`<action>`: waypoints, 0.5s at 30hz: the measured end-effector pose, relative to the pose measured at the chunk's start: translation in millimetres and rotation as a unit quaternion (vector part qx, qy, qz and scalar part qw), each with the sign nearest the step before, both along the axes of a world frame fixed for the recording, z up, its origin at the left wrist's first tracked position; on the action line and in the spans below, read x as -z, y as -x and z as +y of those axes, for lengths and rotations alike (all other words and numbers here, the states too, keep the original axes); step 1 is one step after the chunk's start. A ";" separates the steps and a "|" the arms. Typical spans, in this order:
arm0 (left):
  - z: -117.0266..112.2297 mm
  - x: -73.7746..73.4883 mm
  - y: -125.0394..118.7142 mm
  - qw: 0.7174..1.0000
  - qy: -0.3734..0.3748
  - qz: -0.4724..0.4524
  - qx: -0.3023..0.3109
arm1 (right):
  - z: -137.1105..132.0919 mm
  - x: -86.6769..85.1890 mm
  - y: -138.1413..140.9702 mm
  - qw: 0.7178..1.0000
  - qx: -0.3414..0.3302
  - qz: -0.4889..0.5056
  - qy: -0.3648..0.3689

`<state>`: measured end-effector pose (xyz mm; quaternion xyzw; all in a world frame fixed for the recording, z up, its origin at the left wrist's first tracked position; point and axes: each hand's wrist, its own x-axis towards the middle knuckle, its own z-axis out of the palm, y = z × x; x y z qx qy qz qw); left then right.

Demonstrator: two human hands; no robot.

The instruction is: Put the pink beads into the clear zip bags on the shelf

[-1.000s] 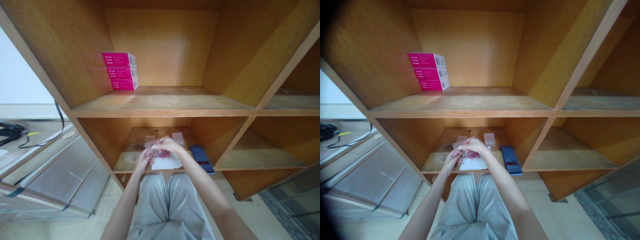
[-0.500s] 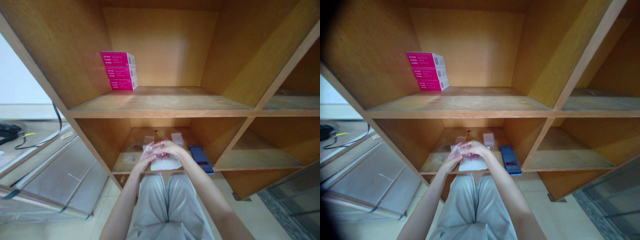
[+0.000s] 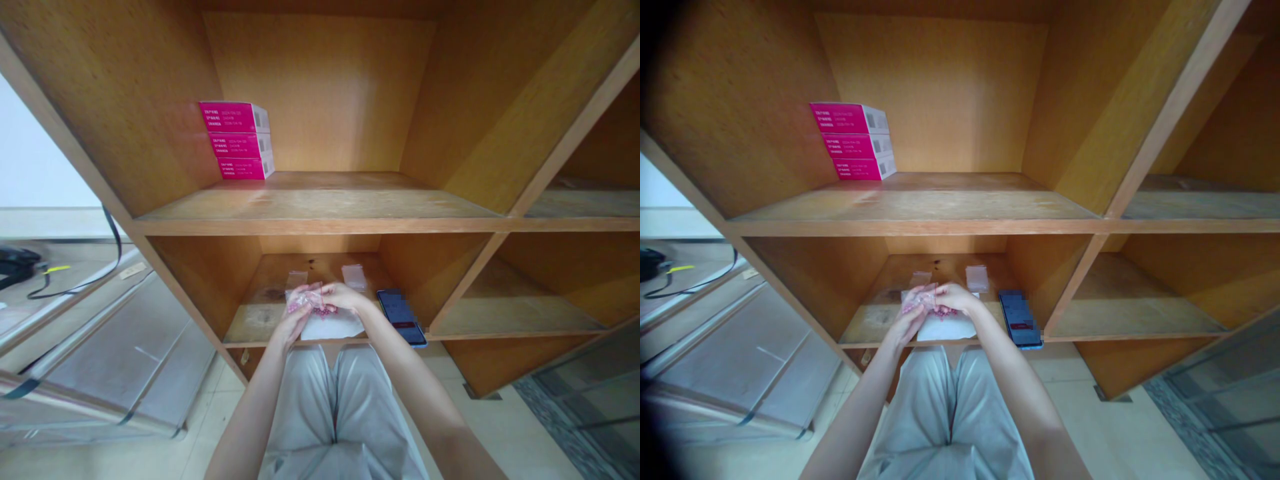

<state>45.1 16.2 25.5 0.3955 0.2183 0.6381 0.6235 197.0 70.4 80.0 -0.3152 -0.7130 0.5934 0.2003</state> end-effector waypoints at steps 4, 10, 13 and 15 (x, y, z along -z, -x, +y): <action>4.0 5.2 0.4 0.999 0.016 -0.025 -0.012 | 1.8 -0.2 -11.4 0.998 0.045 0.043 0.008; 10.2 19.9 1.9 0.996 0.071 -0.047 -0.028 | 3.8 24.9 -11.7 0.924 0.321 0.205 0.034; 11.6 22.1 0.0 0.995 0.081 -0.049 -0.033 | 8.2 49.8 -5.8 0.860 0.430 0.274 0.021; 11.5 20.5 -1.8 0.995 0.083 -0.048 -0.028 | 11.8 66.3 -2.2 0.842 0.449 0.297 0.022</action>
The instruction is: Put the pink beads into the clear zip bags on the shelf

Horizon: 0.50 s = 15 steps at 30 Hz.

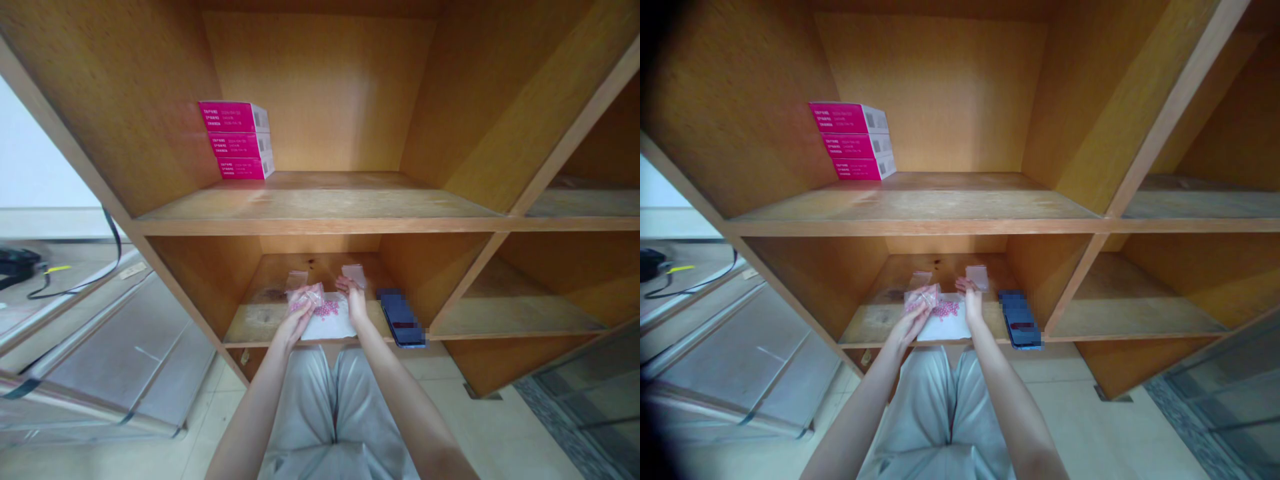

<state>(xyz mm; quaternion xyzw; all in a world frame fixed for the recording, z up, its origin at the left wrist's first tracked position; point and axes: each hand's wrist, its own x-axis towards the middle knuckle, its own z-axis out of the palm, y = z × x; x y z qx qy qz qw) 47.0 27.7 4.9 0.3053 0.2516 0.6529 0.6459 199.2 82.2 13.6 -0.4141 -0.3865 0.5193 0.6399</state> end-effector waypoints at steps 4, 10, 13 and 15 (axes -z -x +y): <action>-1.9 -4.9 -2.6 1.000 0.003 0.002 0.021 | 3.8 22.3 7.3 1.000 0.011 0.028 0.002; -2.4 -5.4 -3.2 1.000 0.002 0.006 0.029 | 0.5 26.2 17.1 0.997 0.011 0.081 0.013; -0.5 -4.2 -4.1 0.999 -0.001 0.015 0.040 | -0.8 26.2 18.0 0.998 0.002 0.065 0.013; 0.9 -3.5 -5.1 0.998 0.000 0.024 0.051 | -1.1 27.4 17.6 0.999 -0.006 0.041 0.013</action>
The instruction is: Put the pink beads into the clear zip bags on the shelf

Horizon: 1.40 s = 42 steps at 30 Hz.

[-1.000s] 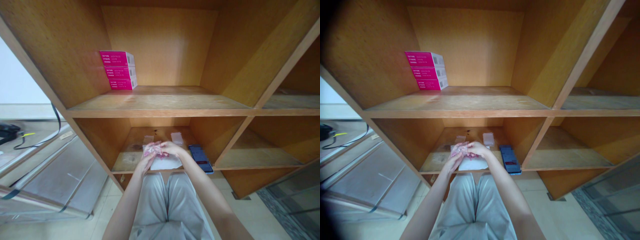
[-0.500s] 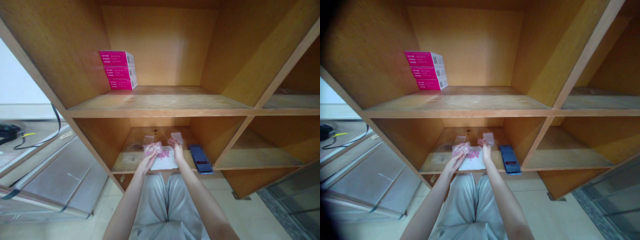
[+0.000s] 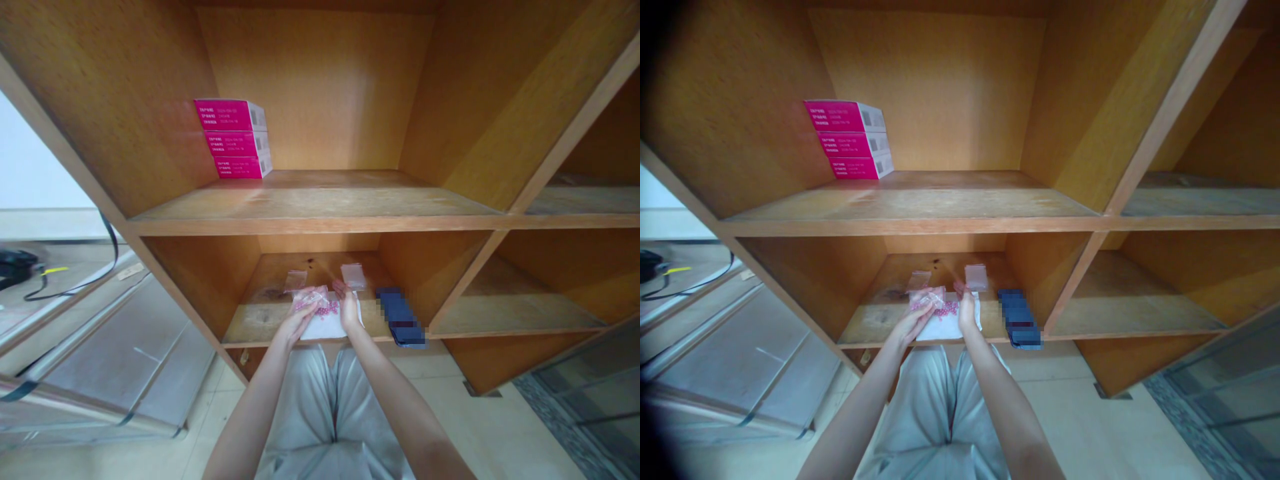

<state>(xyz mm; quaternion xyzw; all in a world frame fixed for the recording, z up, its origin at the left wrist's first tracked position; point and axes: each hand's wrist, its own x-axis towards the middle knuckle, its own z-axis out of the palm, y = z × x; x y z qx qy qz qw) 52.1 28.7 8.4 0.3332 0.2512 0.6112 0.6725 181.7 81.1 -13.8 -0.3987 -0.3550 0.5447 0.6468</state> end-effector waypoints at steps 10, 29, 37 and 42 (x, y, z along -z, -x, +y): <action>10.3 8.9 -11.9 0.987 -0.009 0.161 0.001 | -1.7 3.9 -1.0 0.995 -0.031 -0.093 0.008; 17.3 8.2 -27.2 0.971 -0.069 0.229 -0.027 | -3.6 5.2 -0.7 0.995 -0.028 -0.093 0.023; 16.8 5.9 -26.5 0.973 -0.056 0.223 -0.034 | -4.1 2.5 -0.8 0.994 -0.018 -0.099 0.029; 17.2 3.7 -26.3 0.971 -0.052 0.228 -0.041 | -3.4 4.6 -1.5 0.994 -0.015 -0.105 0.022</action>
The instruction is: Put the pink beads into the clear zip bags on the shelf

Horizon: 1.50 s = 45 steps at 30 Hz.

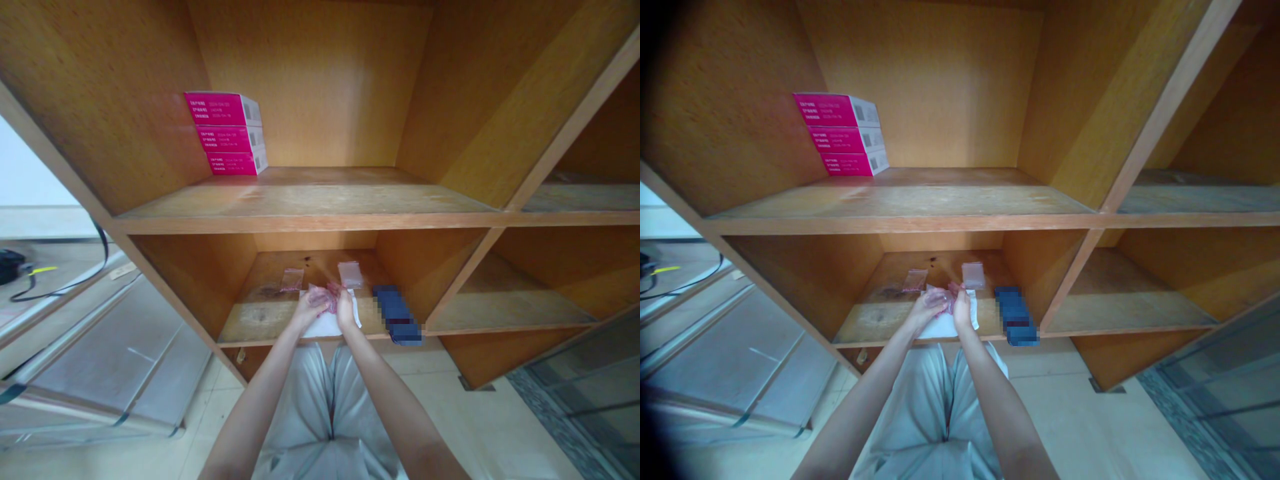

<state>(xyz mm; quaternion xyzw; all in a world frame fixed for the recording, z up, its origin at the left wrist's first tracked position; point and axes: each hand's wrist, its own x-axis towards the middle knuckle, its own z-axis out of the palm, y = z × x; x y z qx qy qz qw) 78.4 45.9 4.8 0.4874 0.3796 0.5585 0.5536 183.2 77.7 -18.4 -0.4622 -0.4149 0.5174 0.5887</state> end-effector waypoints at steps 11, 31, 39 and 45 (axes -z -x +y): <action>6.0 0.2 1.9 0.999 -0.008 0.032 0.024 | -0.9 0.5 -0.9 1.000 0.009 -0.011 -0.021; -13.5 -11.2 29.6 0.982 0.086 -0.167 -0.032 | 2.7 7.1 -0.2 0.996 0.042 0.076 -0.028; -19.5 6.8 38.4 0.943 0.138 -0.291 -0.084 | 2.6 5.6 1.2 0.988 0.063 0.135 -0.041; -20.6 7.0 40.6 0.949 0.136 -0.280 -0.058 | 0.6 1.9 -0.4 0.986 0.063 0.141 -0.070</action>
